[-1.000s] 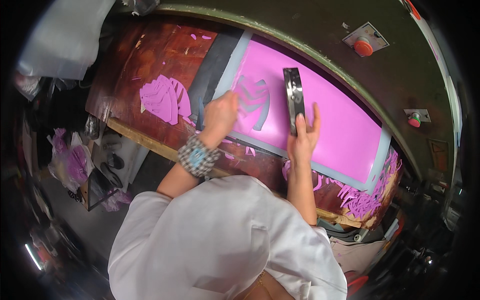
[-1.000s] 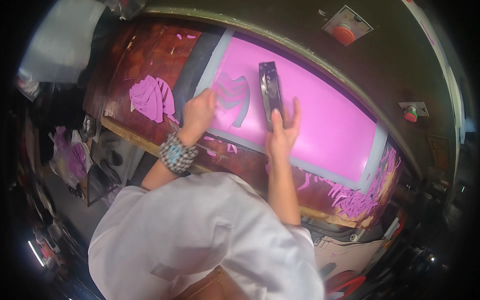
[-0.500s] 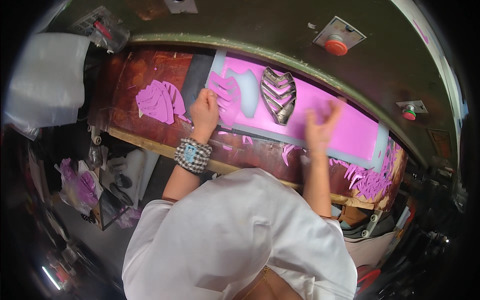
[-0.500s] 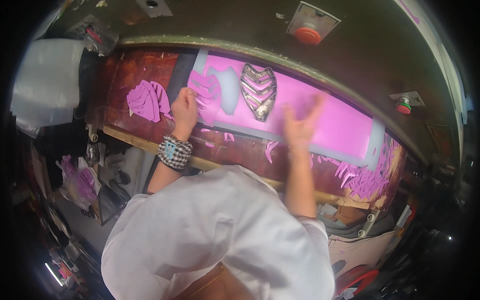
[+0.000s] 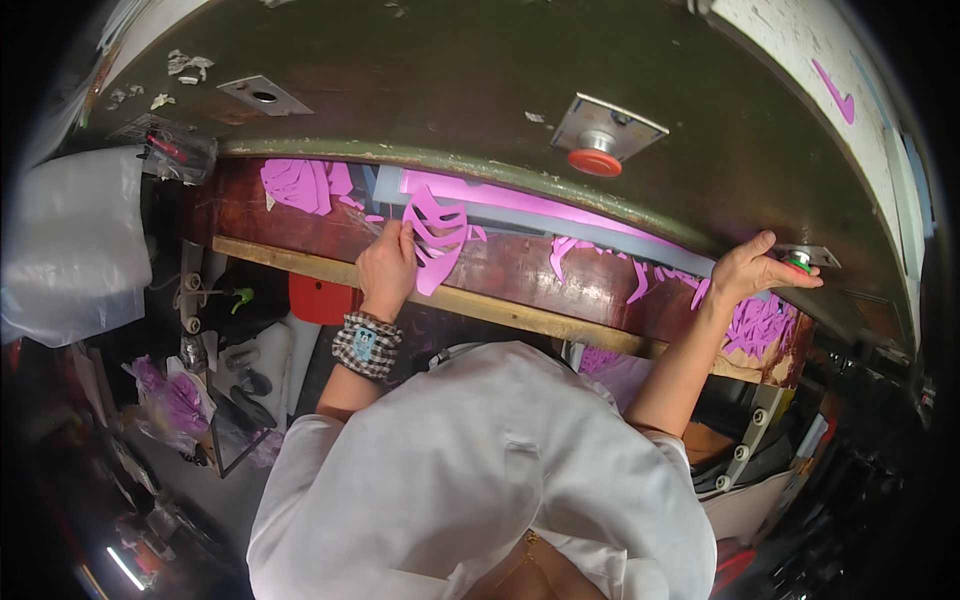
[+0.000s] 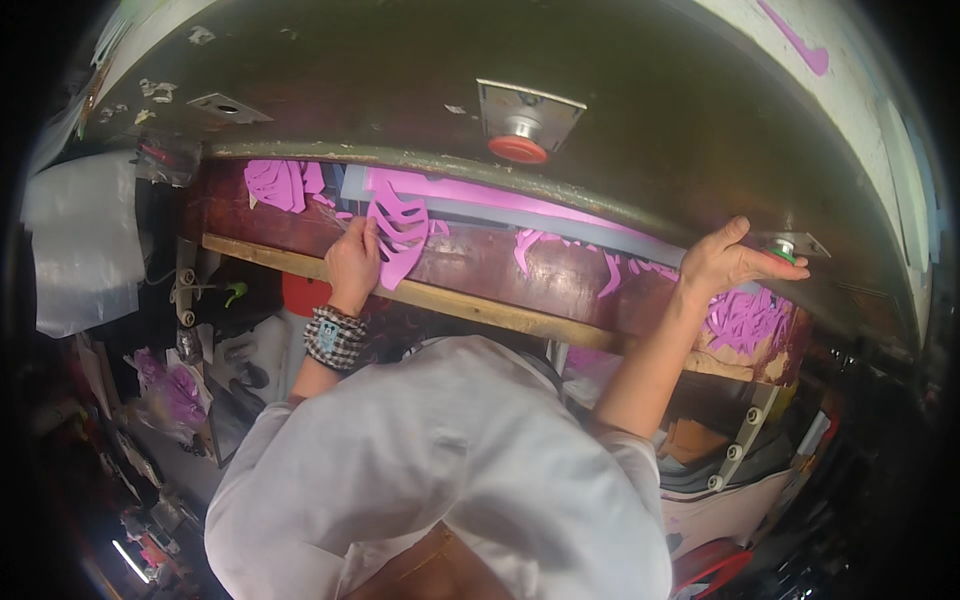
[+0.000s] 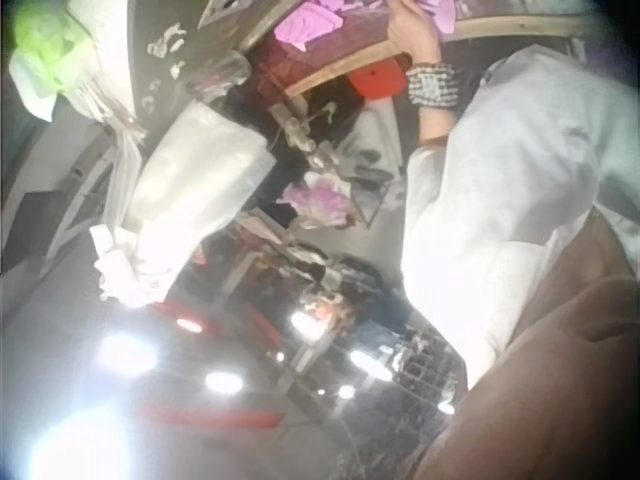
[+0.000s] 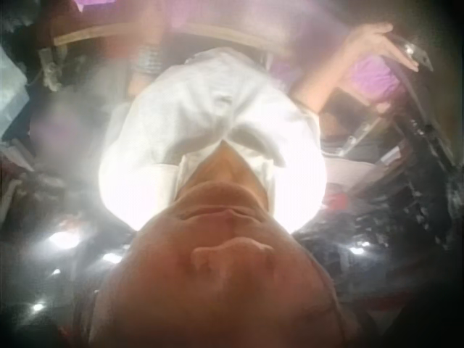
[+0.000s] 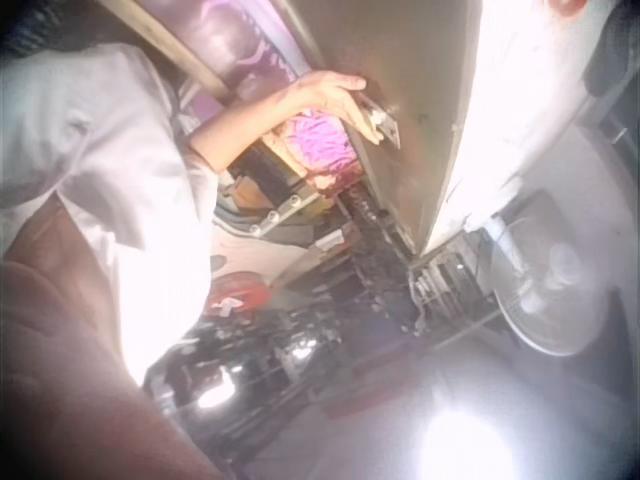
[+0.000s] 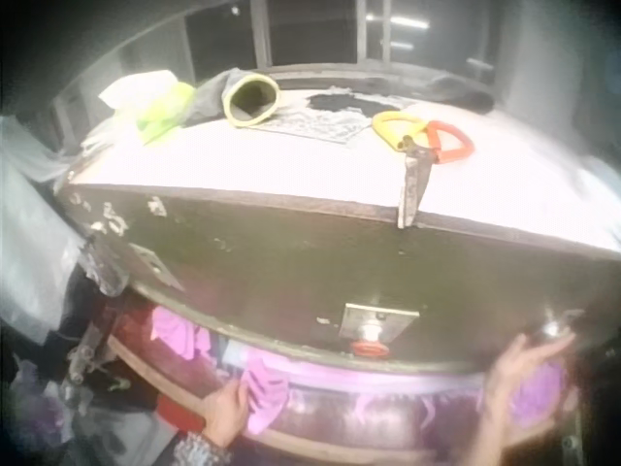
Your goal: The person places a large sheet of pink fabric on a cutting machine, aligns it, and uses a handheld blade to cut multiple identical shapes. The cut pieces are gathered and placed into a plastic bag on a nearby table.
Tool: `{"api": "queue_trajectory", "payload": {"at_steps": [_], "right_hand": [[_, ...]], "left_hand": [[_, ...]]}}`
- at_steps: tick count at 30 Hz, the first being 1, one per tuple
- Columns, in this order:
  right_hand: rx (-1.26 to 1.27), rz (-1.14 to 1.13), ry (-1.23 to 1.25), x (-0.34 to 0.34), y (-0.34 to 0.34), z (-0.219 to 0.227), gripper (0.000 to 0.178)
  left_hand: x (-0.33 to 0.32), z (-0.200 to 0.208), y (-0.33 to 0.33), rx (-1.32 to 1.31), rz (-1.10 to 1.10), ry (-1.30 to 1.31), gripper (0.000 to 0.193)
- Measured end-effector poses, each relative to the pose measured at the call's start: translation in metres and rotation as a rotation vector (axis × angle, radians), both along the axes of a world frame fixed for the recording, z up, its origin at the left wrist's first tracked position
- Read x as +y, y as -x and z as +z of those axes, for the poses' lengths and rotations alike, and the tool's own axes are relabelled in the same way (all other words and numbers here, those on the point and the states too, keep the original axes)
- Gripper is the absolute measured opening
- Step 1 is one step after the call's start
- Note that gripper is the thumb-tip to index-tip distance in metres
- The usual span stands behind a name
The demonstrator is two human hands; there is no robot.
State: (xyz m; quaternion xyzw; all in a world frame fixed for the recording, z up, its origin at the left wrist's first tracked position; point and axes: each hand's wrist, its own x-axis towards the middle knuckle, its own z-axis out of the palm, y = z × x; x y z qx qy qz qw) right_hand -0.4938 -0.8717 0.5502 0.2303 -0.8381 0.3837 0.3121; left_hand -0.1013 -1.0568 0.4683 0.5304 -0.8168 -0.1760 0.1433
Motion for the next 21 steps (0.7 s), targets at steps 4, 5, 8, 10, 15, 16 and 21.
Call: {"api": "queue_trajectory", "payload": {"at_steps": [4,5,8,10,15,16,21], "right_hand": [[-0.278,0.123,-0.037,0.018,-0.037,0.004,0.091],[-0.371,0.114,0.064,0.017,-0.057,-0.003,0.084],[-0.65,0.163,-0.108,0.028,-0.142,-0.035,0.055],[-0.592,0.461,-0.265,0.039,-0.177,-0.055,0.029],[-0.875,0.547,-0.326,0.07,-0.192,-0.074,0.011],[-0.81,0.57,-0.313,0.077,-0.193,-0.072,0.011],[-0.865,0.445,-0.113,0.056,-0.179,-0.038,0.015]], "left_hand": [[-0.007,-0.003,-0.005,0.008,-0.013,-0.022,0.023],[-0.007,-0.005,-0.008,0.019,-0.006,-0.01,0.023],[-0.009,-0.016,-0.014,0.071,0.02,-0.018,0.023],[-0.011,-0.023,-0.017,0.108,0.024,-0.032,0.024],[-0.005,-0.025,-0.028,0.152,-0.002,-0.1,0.025],[0.003,-0.02,-0.032,0.205,-0.033,-0.069,0.021],[0.015,0.024,-0.029,0.5,-0.007,-0.197,0.017]]}}
